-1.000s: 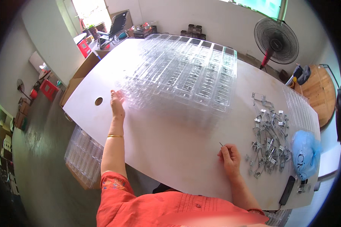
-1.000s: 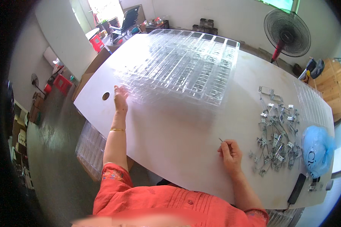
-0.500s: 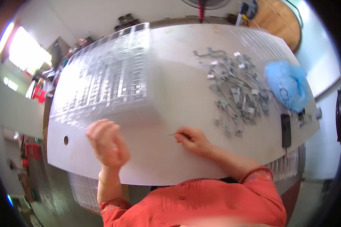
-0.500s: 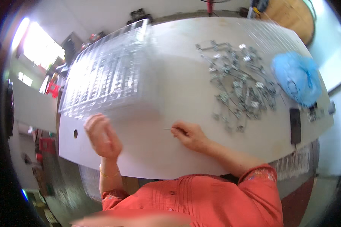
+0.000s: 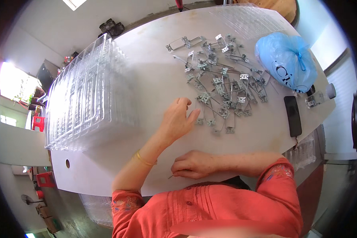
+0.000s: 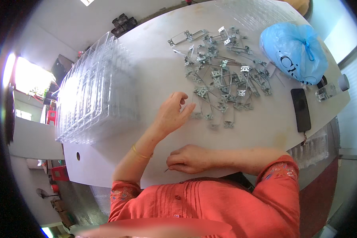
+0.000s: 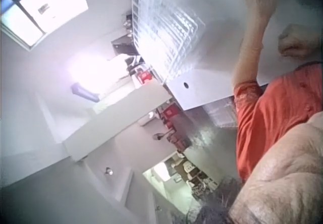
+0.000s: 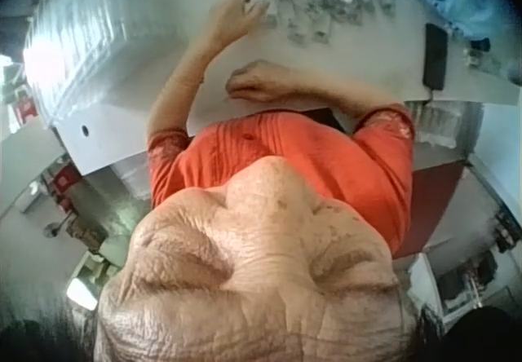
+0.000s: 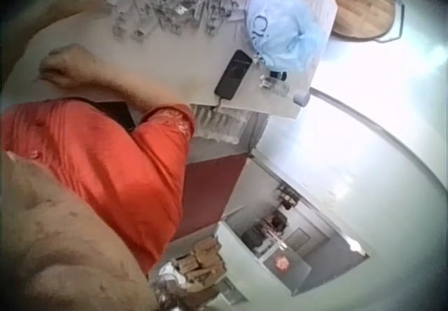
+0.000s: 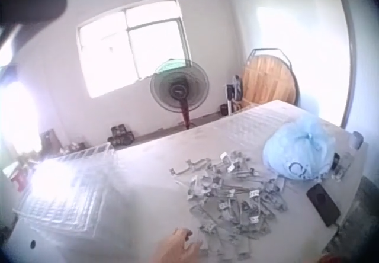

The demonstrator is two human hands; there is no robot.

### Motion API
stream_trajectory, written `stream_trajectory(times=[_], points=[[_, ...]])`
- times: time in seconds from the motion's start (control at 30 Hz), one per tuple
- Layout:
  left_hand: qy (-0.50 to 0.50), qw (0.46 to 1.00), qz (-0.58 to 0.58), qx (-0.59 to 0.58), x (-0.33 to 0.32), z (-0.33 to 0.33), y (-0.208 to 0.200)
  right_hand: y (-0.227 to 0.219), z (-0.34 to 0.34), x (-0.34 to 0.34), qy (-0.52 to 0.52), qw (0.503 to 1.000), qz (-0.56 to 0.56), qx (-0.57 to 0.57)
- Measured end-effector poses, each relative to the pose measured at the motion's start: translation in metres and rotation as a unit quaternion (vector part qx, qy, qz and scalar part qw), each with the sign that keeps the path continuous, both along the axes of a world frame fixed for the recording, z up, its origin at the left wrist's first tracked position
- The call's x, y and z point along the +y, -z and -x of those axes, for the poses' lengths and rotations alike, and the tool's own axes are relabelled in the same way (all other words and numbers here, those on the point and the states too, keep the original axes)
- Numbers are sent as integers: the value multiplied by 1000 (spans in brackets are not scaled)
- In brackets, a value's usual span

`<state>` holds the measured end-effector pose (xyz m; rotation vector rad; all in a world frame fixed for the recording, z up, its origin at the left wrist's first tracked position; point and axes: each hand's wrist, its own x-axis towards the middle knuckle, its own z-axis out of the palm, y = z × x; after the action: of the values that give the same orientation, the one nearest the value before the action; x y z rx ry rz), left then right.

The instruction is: The person assembles small metal bracket components by hand at a workstation, using a small metal rod to aid in the assembly.

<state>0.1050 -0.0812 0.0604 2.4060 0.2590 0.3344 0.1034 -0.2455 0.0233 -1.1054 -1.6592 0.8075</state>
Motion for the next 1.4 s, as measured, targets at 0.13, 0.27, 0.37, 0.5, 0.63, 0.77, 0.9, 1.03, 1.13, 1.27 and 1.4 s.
stream_trajectory(times=[0.13,0.27,0.37,0.5,0.63,0.77,0.9,1.03,1.13,1.27,1.4], points=[[-40,997,23,63,-8,-23,9,6,-4,2,-3,999,-17,32],[-40,997,0,62,-6,-31,14,9,-5,2,-9,998,-11,63],[-33,995,4,93,-8,-32,10,9,-4,1,-5,998,-5,61],[-28,994,42,92,-2,-24,14,12,0,3,-11,997,-7,71],[-46,963,240,116,7,6,2,8,-3,3,-17,997,8,73],[-26,918,385,86,14,40,0,0,-5,2,-11,997,57,58],[-59,965,212,141,9,46,-4,4,-2,9,-6,996,68,60],[-71,996,47,-1,13,71,10,1,2,4,9,997,53,59],[-143,981,128,-43,23,120,-2,-7,-1,3,31,998,50,-5],[-408,895,6,-182,69,220,-5,-6,-2,7,43,988,146,30],[-560,807,-126,-140,157,314,4,-15,-1,15,52,994,101,5]])
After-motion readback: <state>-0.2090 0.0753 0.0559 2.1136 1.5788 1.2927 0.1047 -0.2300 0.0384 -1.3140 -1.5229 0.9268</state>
